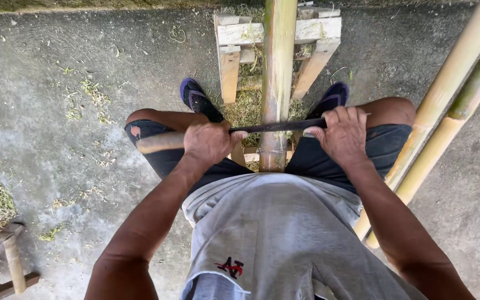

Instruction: Scraping and shaving the outer green layer off a bamboo pole using a machete.

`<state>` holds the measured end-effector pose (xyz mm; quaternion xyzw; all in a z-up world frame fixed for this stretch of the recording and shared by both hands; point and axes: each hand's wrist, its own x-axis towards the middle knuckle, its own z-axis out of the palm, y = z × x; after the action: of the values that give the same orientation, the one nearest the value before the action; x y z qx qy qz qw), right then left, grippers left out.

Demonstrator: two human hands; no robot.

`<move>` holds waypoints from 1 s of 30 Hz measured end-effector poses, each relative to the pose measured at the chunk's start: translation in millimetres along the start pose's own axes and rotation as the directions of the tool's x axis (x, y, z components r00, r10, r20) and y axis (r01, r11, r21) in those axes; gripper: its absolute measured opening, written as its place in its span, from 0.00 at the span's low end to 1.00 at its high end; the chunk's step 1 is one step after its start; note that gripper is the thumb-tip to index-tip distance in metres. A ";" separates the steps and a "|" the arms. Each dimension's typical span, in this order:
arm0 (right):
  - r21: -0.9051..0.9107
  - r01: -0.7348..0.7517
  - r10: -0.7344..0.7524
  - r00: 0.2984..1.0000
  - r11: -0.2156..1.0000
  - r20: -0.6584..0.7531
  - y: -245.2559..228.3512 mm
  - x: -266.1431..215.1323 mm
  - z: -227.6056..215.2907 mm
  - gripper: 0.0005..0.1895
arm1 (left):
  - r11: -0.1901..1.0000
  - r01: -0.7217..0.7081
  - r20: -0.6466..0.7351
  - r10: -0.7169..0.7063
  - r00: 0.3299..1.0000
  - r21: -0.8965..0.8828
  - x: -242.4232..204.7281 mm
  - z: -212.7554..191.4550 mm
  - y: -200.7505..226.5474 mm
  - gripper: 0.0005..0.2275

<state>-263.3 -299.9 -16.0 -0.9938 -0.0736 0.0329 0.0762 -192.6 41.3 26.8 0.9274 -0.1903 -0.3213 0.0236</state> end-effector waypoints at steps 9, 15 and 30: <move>0.037 -0.023 0.023 1.000 0.999 0.004 56.6 120.4 38.8 0.42 | 0.980 0.133 0.049 -0.141 0.989 0.146 74.7 -103.3 14.4 0.33; 0.020 0.011 -0.008 0.990 1.000 -0.140 75.1 147.4 51.2 0.46 | 0.970 0.123 -0.121 -0.100 0.988 0.208 106.2 -127.6 19.6 0.31; 0.119 0.024 -0.023 1.000 0.993 -0.009 43.6 43.7 34.3 0.43 | 0.997 -0.043 -0.124 0.050 0.991 0.061 25.3 -60.8 25.8 0.29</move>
<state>-216.7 -330.9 -59.0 -0.9867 -0.0830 0.0324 0.1361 -146.3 3.4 64.4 0.9414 -0.2192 -0.2559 0.0161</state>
